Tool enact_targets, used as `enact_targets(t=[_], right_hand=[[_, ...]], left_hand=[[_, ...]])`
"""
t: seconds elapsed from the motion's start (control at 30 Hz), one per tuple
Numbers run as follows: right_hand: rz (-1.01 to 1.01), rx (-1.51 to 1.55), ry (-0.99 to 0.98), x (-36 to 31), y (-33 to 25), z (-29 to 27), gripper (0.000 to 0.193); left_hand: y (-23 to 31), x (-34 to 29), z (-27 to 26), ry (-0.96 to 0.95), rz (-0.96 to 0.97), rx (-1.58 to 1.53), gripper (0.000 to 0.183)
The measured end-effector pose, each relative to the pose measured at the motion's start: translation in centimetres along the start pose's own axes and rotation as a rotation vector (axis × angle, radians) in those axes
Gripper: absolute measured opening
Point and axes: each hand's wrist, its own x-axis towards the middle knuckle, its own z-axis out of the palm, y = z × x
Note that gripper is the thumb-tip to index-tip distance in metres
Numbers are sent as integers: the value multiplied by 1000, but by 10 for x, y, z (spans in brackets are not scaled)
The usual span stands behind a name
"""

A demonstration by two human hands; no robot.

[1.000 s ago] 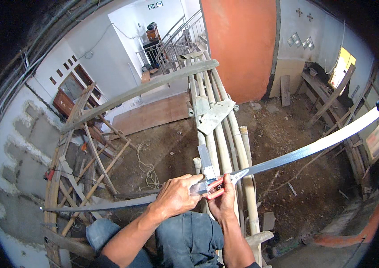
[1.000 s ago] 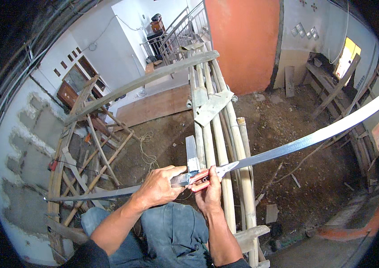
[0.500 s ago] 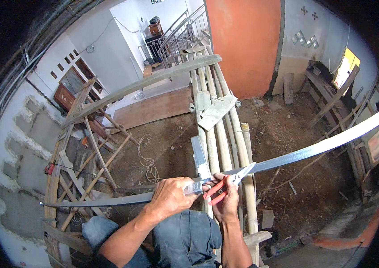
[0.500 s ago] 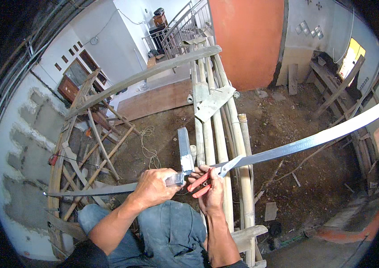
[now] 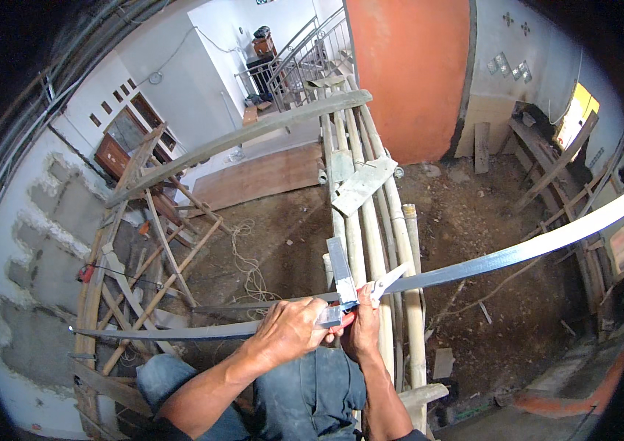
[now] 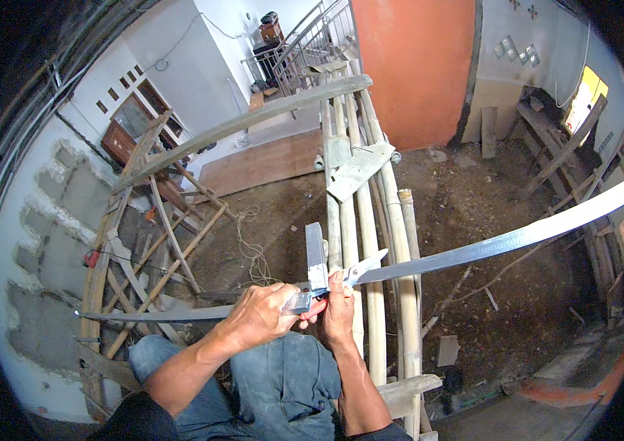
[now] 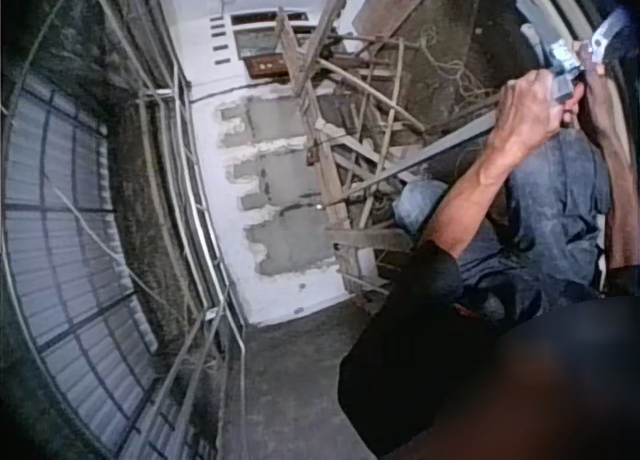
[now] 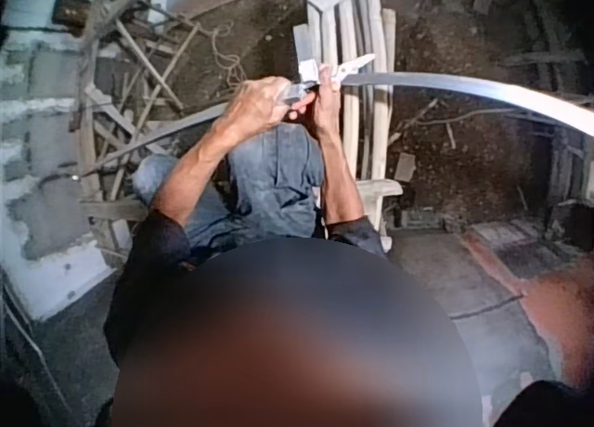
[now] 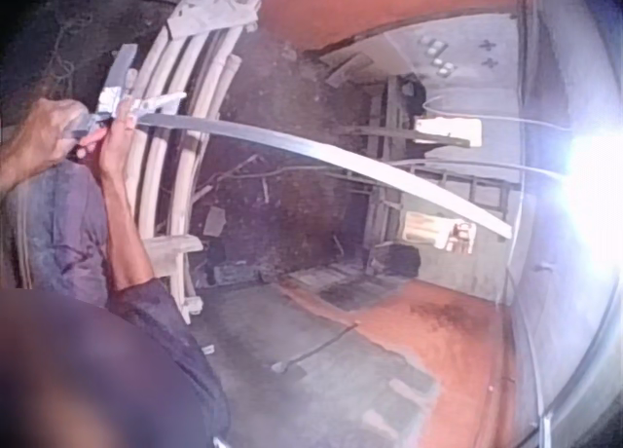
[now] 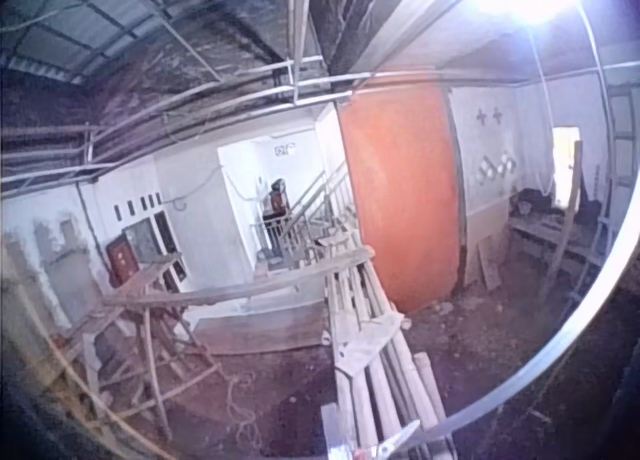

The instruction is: The person uses tin snips to cut a long metal strap while seated on a bamboo scaffold. They repeatedly position the strap, cut sections, and reposition the remaining piece for further cuts.

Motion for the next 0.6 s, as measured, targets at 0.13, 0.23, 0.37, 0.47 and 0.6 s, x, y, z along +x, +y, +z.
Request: enact_targets(t=[0.13, 0.23, 0.37, 0.47, 0.6], right_hand=[[31, 8, 25, -2, -1, 4, 63], [-104, 119, -11, -6, 2, 3, 53], [-96, 347, -188, -7, 8, -4, 33], [-41, 221, -316, -3, 9, -9, 31], [20, 50, -208, -4, 11, -8, 26]], left_hand=[[1, 1, -2, 14, 33, -36, 23], [1, 4, -2, 64, 17, -49, 25], [1, 7, 0, 181, 12, -22, 29], [2, 9, 2, 259, 19, 14, 32], [1, 9, 2, 231, -15, 24, 34]])
